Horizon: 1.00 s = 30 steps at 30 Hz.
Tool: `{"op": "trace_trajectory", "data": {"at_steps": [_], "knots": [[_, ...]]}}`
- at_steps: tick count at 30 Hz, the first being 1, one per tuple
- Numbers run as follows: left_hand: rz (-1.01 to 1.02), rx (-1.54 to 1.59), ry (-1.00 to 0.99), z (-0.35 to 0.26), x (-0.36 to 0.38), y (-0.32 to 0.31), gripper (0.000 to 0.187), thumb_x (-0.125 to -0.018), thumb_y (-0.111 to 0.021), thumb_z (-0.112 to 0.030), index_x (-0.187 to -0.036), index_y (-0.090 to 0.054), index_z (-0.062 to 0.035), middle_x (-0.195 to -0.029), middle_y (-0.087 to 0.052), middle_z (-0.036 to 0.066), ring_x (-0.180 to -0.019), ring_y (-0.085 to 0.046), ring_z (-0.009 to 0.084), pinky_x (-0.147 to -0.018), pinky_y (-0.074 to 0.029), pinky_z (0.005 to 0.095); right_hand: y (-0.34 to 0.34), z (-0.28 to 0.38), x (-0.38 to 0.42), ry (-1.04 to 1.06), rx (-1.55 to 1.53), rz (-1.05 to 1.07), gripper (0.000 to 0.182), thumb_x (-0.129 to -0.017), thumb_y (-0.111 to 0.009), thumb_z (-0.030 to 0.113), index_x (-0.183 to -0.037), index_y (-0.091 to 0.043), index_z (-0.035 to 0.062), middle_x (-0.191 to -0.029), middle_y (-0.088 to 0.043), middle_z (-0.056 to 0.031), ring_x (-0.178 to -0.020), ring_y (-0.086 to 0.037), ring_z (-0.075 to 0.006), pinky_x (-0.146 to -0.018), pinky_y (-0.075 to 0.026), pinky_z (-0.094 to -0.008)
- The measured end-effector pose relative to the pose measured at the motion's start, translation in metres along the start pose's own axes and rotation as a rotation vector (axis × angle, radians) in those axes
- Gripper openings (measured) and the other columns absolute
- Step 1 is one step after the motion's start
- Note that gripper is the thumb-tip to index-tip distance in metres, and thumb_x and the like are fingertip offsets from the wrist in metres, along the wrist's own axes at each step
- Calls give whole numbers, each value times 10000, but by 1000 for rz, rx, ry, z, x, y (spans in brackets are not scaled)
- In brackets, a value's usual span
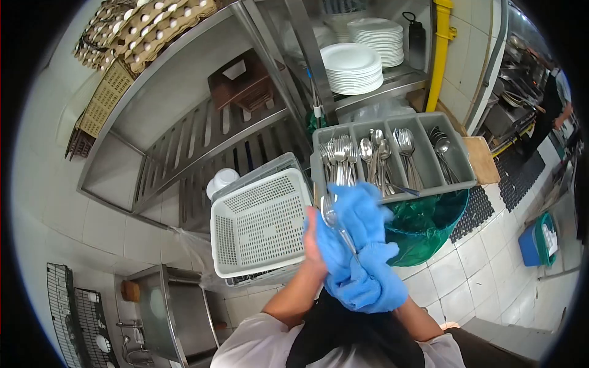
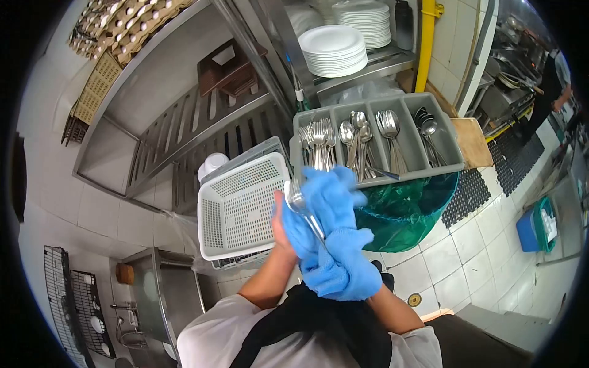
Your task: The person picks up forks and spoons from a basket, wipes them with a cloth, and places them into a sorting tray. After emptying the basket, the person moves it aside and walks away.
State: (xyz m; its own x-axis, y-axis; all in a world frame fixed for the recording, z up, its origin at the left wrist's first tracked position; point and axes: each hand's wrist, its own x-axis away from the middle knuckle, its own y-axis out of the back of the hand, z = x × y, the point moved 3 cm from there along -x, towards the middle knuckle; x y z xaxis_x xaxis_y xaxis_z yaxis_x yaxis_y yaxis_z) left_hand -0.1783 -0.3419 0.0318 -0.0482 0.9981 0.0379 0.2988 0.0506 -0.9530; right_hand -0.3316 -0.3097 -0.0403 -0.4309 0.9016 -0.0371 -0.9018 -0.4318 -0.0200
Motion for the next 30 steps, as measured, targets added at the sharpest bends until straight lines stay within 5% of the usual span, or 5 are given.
{"op": "trace_trajectory", "data": {"at_steps": [8,14,20,25,30], "knots": [[307,-33,68,-49,-26,-36,657,-952,-334,-588,-500,-423,-119,-477,-467,38,-463,-509,183,-442,-448,341,-9,12,9,108,448,42,175,-855,-565,245,-868,-496,85,-774,-502,-55,-747,-520,-170,-631,-396,-296],[-159,-321,-375,-88,-18,-49,547,-919,-403,-616,-916,-581,-98,-842,-577,28,-795,-559,180,-726,-476,334,5,93,16,562,589,164,444,-661,-706,295,-978,-555,23,-802,-538,-109,-826,-548,-210,-689,-426,-391],[20,-1529,119,26,53,40,292,-914,-605,-218,-1139,-573,-34,-1066,-604,37,-1016,-549,172,-905,-439,338,7,104,-1,-136,1099,-23,299,-578,-728,321,-635,-573,72,-666,-539,-122,-669,-583,-264,-590,-441,-398],[-100,-1278,161,35,36,56,246,-925,-576,-203,-1092,-570,-23,-1051,-596,53,-1011,-534,150,-909,-425,330,-1,47,-3,640,895,-11,289,-700,-668,254,-792,-556,4,-717,-562,-126,-598,-573,-287,-460,-434,-378],[-406,-1161,114,2,-53,20,246,-948,-529,-205,-1078,-571,0,-996,-621,91,-885,-583,196,-808,-481,359,-21,86,-8,152,1176,44,215,-675,-605,173,-727,-562,-31,-658,-513,-150,-558,-531,-258,-547,-420,-399]]}}
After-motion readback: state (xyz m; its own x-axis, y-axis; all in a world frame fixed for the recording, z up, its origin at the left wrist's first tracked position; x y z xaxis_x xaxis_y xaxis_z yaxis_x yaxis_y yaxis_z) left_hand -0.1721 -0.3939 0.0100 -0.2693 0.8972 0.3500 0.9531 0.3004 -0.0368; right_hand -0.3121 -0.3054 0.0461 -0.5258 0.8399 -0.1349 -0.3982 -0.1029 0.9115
